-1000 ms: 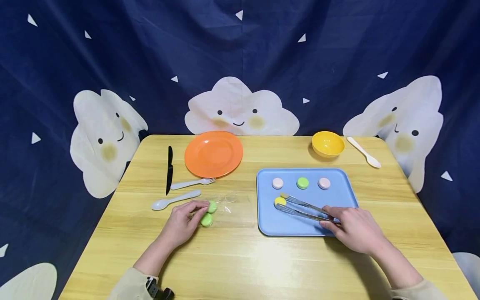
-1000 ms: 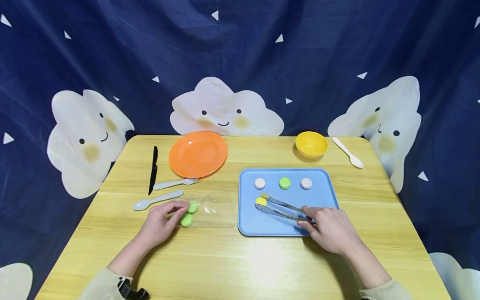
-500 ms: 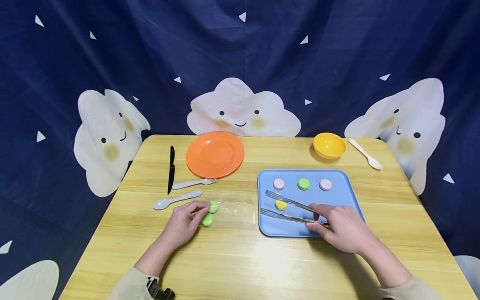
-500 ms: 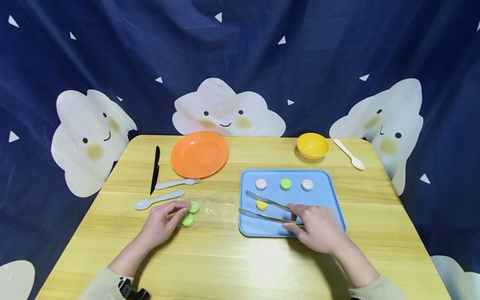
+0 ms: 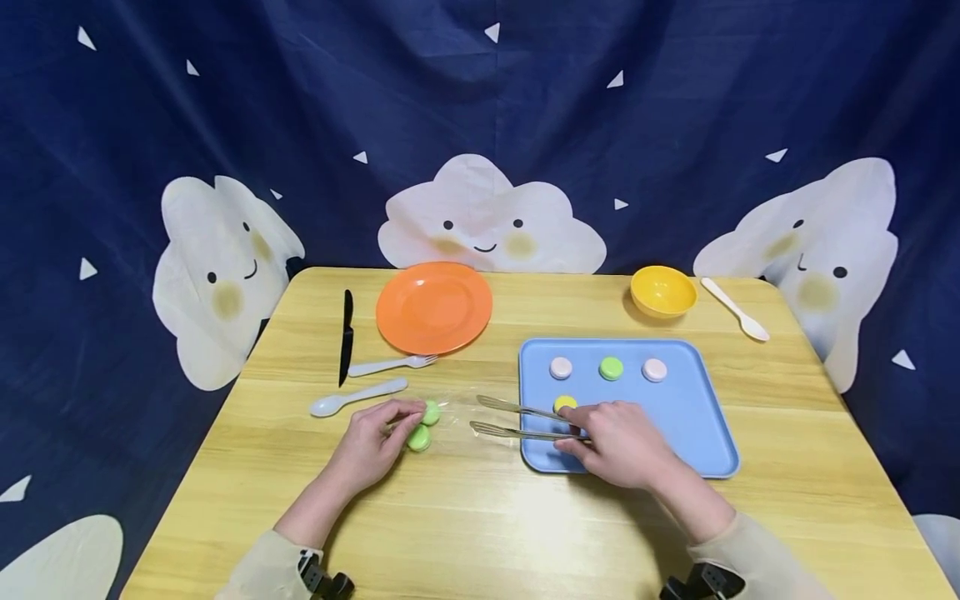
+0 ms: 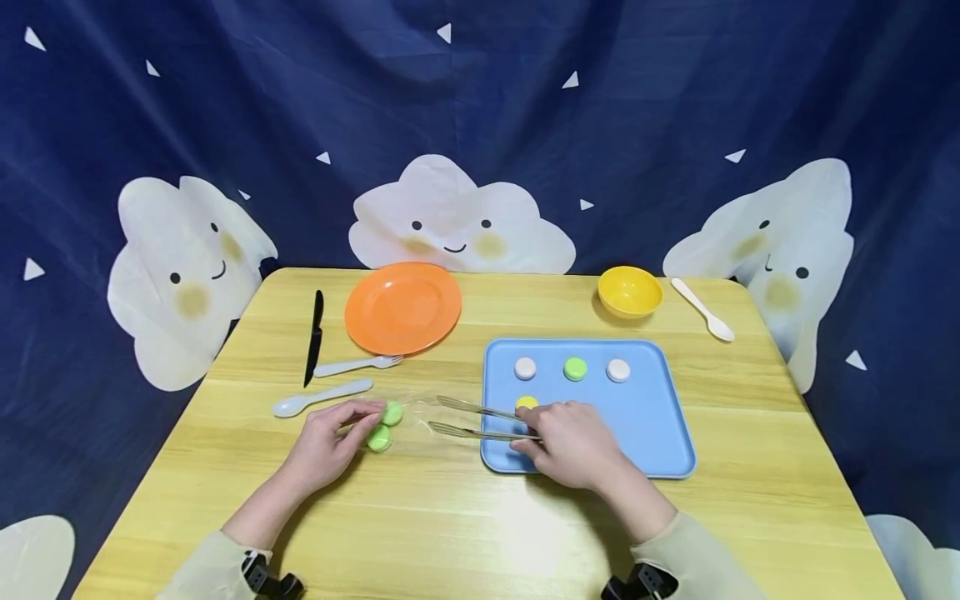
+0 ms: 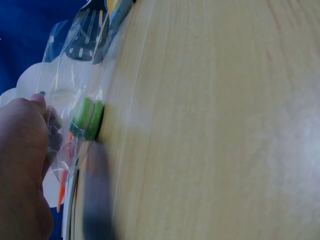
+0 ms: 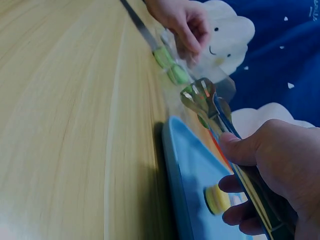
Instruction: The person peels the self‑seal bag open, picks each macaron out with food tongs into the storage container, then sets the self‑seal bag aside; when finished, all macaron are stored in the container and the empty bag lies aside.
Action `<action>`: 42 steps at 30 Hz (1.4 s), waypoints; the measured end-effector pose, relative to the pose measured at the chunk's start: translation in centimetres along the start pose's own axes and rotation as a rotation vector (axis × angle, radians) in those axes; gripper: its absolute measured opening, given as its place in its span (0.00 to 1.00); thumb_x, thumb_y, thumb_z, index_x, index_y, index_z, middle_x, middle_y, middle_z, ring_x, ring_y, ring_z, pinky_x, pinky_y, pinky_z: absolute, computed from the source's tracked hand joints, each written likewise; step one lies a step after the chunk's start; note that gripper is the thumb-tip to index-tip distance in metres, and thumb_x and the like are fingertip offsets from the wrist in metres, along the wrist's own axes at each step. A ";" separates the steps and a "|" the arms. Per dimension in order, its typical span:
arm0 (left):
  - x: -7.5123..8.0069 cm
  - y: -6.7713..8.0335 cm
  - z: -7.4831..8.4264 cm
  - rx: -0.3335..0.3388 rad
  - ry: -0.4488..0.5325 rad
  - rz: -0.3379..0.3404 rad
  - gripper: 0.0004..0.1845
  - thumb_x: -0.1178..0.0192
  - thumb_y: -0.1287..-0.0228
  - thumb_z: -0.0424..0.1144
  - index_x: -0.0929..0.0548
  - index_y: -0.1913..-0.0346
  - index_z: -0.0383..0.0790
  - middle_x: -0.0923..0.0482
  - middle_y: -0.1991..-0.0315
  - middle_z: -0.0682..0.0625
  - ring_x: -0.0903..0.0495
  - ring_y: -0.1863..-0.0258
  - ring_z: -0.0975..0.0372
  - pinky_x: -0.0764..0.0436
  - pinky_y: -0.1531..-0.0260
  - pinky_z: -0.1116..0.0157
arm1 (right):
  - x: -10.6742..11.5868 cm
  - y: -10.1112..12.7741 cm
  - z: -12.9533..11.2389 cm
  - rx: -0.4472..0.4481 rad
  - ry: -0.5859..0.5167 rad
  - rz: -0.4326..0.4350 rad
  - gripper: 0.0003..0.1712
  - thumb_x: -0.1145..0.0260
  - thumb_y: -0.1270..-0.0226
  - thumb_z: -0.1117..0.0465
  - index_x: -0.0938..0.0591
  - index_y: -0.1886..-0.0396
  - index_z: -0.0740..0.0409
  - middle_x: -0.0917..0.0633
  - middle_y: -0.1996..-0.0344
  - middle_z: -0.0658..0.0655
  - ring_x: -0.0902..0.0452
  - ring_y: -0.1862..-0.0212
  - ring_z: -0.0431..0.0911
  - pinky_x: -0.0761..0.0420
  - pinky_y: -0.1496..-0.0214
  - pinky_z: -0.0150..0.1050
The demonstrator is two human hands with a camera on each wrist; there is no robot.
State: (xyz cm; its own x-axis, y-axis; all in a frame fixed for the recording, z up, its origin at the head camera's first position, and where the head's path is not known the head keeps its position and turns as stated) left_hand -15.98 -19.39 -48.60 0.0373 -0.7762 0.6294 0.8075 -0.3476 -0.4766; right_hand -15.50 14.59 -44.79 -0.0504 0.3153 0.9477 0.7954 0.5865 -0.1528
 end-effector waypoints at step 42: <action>-0.2 -0.5 0.6 0.018 0.056 0.028 0.05 0.33 0.27 0.28 0.13 0.53 0.36 0.11 0.48 0.48 0.12 0.46 0.53 0.17 0.40 0.66 | -3.8 -6.0 -4.0 0.075 0.039 -0.088 0.17 0.30 0.25 0.43 0.14 0.53 0.51 0.20 0.75 0.41 0.27 0.76 0.42 0.22 0.73 0.47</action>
State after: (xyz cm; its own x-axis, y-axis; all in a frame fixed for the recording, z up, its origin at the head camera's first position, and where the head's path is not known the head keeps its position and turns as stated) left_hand -16.07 -18.73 -48.16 0.0275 -0.8136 0.5808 0.8173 -0.3162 -0.4816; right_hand -17.69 6.88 -46.37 -0.0929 0.2319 0.9683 0.7418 0.6648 -0.0880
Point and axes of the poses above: each hand's wrist, its own y-axis away from the middle knuckle, its own x-axis out of the back of the hand, z = x × y, the point moved 6 cm from there along -y, towards the middle knuckle
